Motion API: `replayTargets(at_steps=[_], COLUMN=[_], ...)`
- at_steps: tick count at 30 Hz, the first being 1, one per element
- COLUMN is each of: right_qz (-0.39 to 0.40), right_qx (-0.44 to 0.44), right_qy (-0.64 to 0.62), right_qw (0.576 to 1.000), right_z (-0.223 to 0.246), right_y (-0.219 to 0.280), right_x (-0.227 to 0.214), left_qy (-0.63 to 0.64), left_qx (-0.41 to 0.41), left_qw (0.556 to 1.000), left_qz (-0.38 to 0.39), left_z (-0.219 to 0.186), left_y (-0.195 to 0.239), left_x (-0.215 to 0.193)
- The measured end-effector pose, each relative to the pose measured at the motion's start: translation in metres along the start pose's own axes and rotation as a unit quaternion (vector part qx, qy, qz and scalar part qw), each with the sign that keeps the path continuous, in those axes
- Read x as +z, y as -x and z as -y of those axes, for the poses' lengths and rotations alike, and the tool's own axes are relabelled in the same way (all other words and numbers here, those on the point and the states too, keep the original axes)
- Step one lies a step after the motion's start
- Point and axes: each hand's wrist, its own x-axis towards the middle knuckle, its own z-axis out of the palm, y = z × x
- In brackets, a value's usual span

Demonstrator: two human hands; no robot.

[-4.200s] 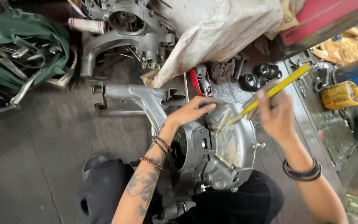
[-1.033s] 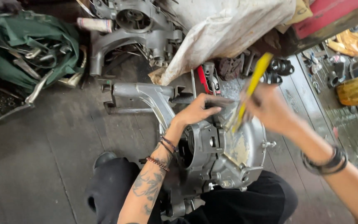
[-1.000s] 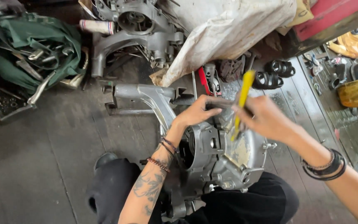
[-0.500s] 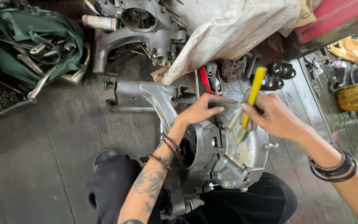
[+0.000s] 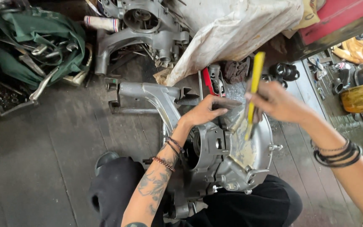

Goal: Cleaning a motorcycle engine casing by scrubbing it with a brush to remove dirt.

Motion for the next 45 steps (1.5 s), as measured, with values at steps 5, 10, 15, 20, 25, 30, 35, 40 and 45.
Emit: replayTargets(at_steps=[5, 10, 15, 20, 25, 30, 35, 40, 45], right_qz=[-0.129, -0.077, -0.176, -0.102, -0.151, -0.153, -0.095, -0.148, 0.032], right_qx=[-0.021, 0.034, -0.057, -0.016, 0.006, -0.053, 0.011, 0.039, 0.086], right_qy=[0.037, 0.122, -0.089, -0.070, 0.066, 0.148, 0.091, 0.215, 0.133], right_qw=[0.991, 0.989, 0.979, 0.992, 0.986, 0.976, 0.991, 0.965, 0.987], right_z=[-0.014, 0.023, -0.028, -0.002, -0.010, 0.007, 0.014, 0.010, 0.055], right_y=[-0.001, 0.021, 0.042, 0.042, 0.027, 0.022, 0.011, 0.020, 0.019], right_x=[-0.021, -0.016, -0.037, 0.011, 0.015, 0.028, 0.031, 0.024, 0.037], left_qy=[0.008, 0.003, -0.015, -0.029, -0.022, 0.050, 0.029, 0.046, 0.033], left_qx=[0.002, 0.006, -0.005, -0.004, -0.014, 0.018, 0.011, 0.019, -0.008], left_qw=[1.000, 1.000, 1.000, 1.000, 1.000, 0.999, 1.000, 0.999, 0.999], left_qz=[0.000, 0.011, -0.007, -0.003, 0.005, -0.001, -0.004, -0.003, -0.006], left_z=[-0.003, -0.006, -0.003, -0.011, -0.003, 0.009, 0.022, 0.010, 0.027], left_y=[0.001, -0.003, -0.001, -0.001, -0.001, -0.001, -0.002, 0.001, 0.000], left_x=[0.003, -0.002, -0.001, -0.001, 0.000, -0.002, -0.008, 0.000, -0.007])
